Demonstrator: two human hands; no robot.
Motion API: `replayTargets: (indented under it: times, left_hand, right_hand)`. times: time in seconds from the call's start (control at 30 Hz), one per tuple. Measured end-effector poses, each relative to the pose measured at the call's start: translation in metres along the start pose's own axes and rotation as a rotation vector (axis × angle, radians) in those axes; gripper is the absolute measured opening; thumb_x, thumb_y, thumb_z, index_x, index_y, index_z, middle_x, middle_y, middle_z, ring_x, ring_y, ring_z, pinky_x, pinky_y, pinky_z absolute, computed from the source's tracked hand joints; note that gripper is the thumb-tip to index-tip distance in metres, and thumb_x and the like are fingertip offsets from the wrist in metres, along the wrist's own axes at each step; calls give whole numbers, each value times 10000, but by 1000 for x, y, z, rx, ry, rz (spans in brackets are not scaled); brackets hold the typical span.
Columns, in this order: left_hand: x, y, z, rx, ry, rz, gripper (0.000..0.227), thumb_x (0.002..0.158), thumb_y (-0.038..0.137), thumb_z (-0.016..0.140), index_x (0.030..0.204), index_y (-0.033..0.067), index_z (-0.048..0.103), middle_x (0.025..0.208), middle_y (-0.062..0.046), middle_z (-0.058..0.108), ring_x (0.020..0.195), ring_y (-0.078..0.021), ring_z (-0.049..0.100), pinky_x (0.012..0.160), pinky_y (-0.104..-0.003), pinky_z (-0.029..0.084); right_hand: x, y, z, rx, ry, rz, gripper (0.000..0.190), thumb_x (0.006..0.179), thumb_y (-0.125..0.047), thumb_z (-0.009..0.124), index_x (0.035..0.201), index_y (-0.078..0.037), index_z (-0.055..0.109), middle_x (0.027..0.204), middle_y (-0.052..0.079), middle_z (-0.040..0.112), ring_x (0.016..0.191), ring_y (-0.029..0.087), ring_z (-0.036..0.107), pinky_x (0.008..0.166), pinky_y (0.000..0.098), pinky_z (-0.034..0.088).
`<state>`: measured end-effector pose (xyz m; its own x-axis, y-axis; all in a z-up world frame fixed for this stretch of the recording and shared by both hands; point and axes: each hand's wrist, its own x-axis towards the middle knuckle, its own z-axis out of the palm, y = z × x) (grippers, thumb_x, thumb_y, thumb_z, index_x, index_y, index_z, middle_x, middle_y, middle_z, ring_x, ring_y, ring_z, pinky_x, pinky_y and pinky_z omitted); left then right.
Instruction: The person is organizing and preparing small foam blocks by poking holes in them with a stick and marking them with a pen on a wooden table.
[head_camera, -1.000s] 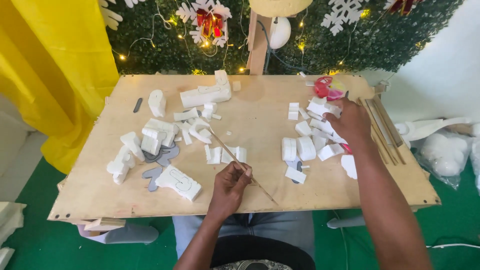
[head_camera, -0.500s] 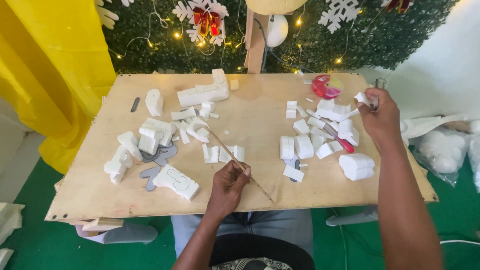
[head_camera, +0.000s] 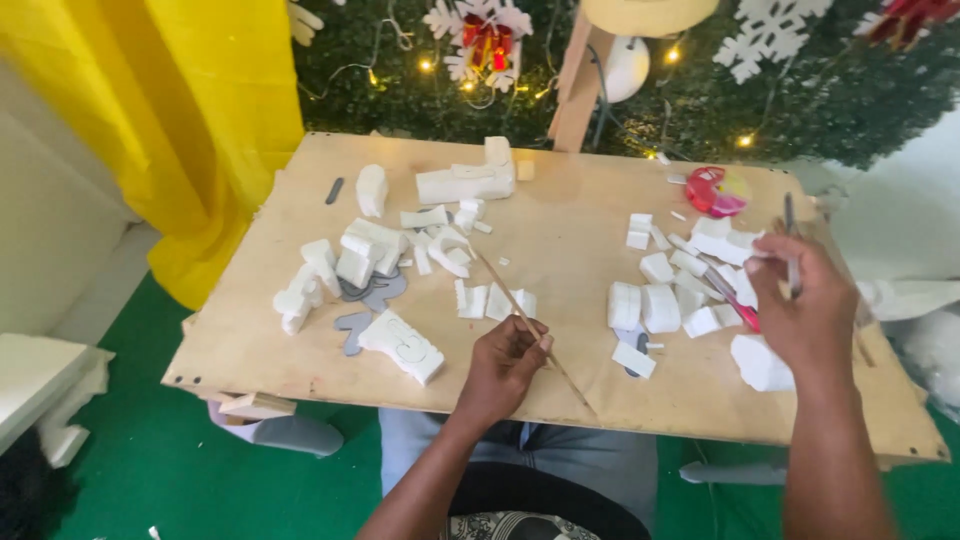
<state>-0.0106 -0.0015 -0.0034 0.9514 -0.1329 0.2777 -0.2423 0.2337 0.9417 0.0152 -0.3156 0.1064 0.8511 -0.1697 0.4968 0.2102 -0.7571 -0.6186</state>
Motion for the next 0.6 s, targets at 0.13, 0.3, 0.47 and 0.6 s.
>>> replayTargets:
  times: [0.13, 0.3, 0.47, 0.6]
  left_hand:
    - [-3, 9, 4, 93, 19, 27, 98, 996, 133, 702, 945, 113, 621, 792, 17, 611, 736, -70, 558, 684, -243, 473]
    - [4, 24, 14, 102, 36, 22, 135, 979, 181, 731, 901, 108, 649, 820, -17, 687, 702, -77, 591, 637, -257, 480]
    - [6, 25, 21, 177, 2, 112, 140, 991, 219, 709, 958, 92, 661, 871, -38, 716, 747, -104, 655, 666, -278, 532]
    - [5, 34, 18, 285, -101, 64, 228, 969, 286, 713, 999, 66, 663, 883, -80, 704, 820, -190, 683, 728, -341, 579]
  right_hand:
    - [-64, -41, 28, 23, -267, 92, 396, 951, -282, 632, 1303, -103, 664, 1298, 132, 723, 1139, 283, 716, 821, 470, 641]
    - [-106, -51, 64, 140, -329, -153, 326, 902, -278, 706, 1180, -112, 742, 1020, 51, 820, 995, 140, 782, 868, 316, 589]
    - [-116, -34, 85, 68, -302, -196, 229, 934, -241, 681, 1122, -126, 743, 999, 8, 804, 895, 136, 769, 785, 323, 580]
    - [-121, -37, 79, 89, -176, -212, 209, 954, -185, 672, 1093, -54, 756, 1036, 73, 798, 921, 170, 759, 769, 332, 588]
